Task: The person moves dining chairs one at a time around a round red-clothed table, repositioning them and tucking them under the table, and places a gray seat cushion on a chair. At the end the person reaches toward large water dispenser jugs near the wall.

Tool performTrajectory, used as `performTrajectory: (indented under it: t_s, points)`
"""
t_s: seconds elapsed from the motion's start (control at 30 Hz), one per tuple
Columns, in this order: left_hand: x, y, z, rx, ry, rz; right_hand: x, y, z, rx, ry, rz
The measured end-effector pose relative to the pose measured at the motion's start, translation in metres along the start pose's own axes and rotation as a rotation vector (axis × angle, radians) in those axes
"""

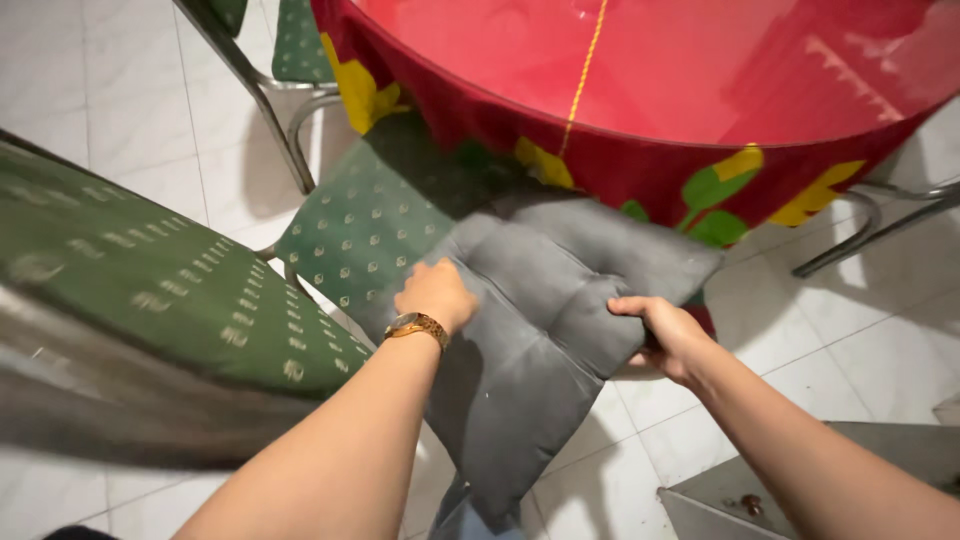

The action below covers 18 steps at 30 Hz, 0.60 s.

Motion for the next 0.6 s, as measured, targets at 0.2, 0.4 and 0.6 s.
performTrajectory:
  t_s: [0.2,0.4,0.6]
  points:
    - [-0.008,-0.014,-0.061,0.175,-0.059,-0.013,-0.025,-0.004,-0.056,-0.098,-0.008,0.246]
    - [-0.032,-0.016,-0.086,0.378,-0.049,-0.214,-0.052,0.042,-0.143,-0.328,-0.028,0.095]
    - [-0.086,-0.022,-0.091,0.593,-0.105,-0.353,-0.077,0.105,-0.245,-0.547,-0.253,-0.106]
Point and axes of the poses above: each hand's wrist, its own z-axis towards the middle knuckle, its own x-axis out of the palm, y = z × x, the point moved 3 cm from there along z, towards the middle knuckle, and after that the axes turned 11 degrees about -z, right-handed, at the moved point
